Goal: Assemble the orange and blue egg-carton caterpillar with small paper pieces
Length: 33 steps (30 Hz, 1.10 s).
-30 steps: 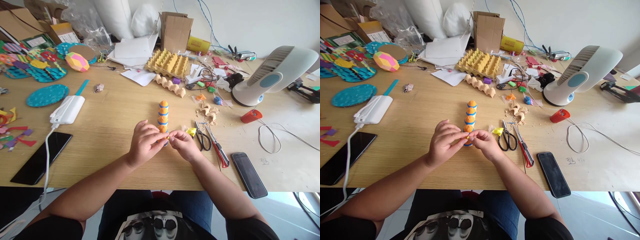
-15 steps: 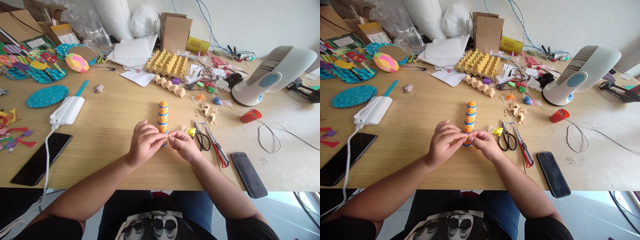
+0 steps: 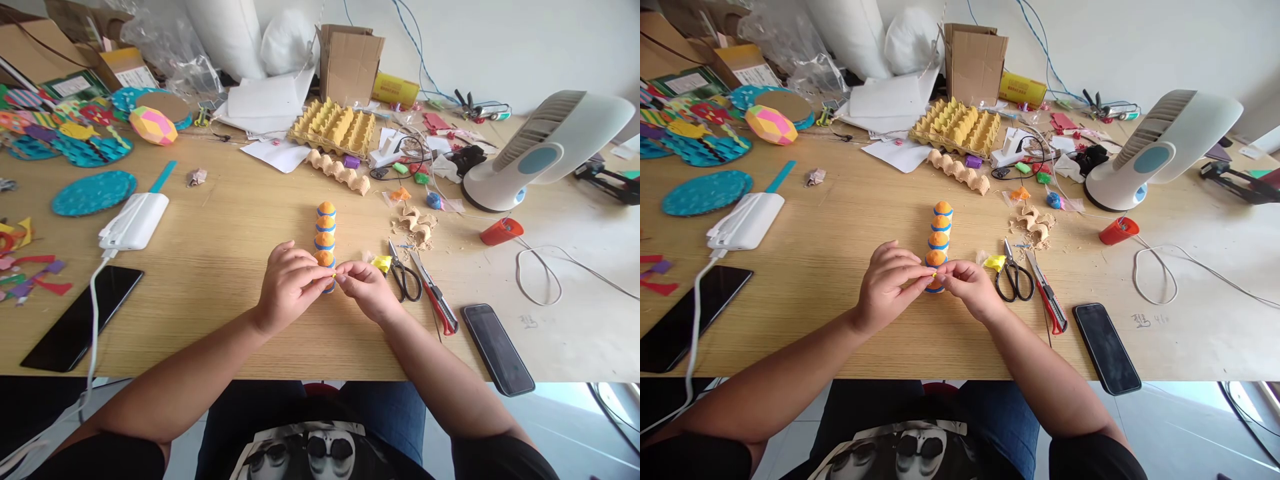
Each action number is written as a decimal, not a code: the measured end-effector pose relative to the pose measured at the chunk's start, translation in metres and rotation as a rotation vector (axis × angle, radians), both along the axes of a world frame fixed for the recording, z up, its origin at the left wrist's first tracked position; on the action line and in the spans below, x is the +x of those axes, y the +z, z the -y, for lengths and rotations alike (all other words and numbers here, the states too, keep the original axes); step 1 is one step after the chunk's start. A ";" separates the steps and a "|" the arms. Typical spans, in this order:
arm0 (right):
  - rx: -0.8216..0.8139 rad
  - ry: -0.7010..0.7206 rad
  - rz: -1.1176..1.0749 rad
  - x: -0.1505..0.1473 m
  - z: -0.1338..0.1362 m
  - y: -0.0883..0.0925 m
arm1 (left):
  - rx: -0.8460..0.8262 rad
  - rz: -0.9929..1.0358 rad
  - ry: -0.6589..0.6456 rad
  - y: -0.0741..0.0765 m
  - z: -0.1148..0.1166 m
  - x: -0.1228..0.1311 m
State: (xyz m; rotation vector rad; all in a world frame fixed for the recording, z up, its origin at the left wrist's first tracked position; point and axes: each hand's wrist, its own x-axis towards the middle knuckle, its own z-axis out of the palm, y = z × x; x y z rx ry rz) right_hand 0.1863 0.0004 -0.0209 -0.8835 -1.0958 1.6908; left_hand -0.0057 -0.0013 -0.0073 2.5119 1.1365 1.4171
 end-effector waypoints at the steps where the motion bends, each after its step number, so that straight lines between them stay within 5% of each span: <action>1: 0.006 -0.002 -0.001 0.000 0.000 0.000 | 0.003 0.000 -0.001 0.000 0.000 0.000; 33: 0.086 -0.024 0.039 -0.001 0.000 0.001 | -0.076 -0.024 0.002 -0.001 0.001 0.000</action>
